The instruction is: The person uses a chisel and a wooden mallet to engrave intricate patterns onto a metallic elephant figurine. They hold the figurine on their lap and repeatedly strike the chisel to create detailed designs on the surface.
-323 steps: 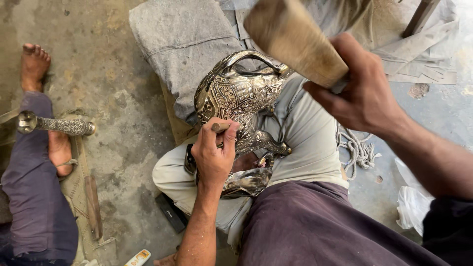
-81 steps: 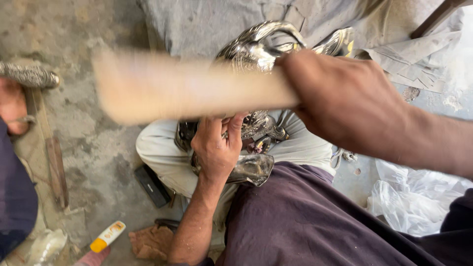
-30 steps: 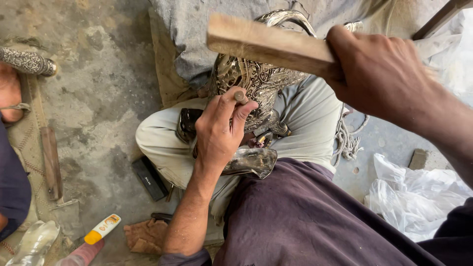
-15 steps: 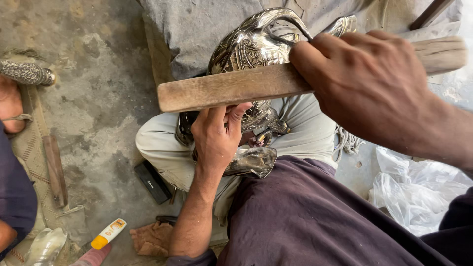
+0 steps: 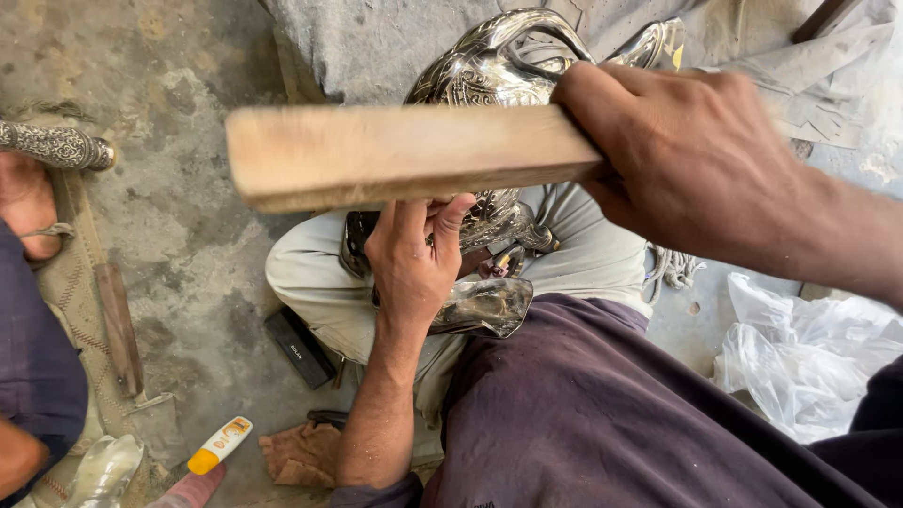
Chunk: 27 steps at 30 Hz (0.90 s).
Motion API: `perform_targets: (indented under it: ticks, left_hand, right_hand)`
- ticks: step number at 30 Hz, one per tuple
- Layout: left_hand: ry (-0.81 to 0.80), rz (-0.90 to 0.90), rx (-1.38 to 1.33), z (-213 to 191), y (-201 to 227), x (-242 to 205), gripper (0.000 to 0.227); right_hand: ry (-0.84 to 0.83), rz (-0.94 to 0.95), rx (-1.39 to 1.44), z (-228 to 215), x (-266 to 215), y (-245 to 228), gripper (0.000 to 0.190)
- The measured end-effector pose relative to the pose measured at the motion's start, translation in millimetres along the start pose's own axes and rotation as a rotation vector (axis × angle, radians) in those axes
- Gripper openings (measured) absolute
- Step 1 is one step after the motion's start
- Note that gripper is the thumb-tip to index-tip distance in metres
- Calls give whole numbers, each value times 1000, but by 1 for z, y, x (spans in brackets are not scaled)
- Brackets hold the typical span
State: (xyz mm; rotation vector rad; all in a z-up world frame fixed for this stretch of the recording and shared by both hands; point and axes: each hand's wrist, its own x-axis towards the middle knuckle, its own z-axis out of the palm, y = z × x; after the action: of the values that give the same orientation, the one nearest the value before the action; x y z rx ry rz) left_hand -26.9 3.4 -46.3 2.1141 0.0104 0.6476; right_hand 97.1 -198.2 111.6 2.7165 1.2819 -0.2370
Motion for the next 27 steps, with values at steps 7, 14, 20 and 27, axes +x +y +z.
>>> perform_targets:
  ticks: [7, 14, 20, 27]
  left_hand:
    - [195, -200, -378, -4, 12, 5, 21]
    - [65, -3, -200, -3, 7, 12, 20]
    - [68, 233, -196, -1, -20, 6, 22]
    - [173, 338, 64, 14, -52, -5, 27]
  right_hand:
    - [62, 28, -33, 1, -11, 7, 24]
    - [275, -78, 464, 5, -23, 13, 73]
    - [209, 9, 110, 13, -28, -2, 69]
    - [497, -93, 25, 0, -26, -25, 40]
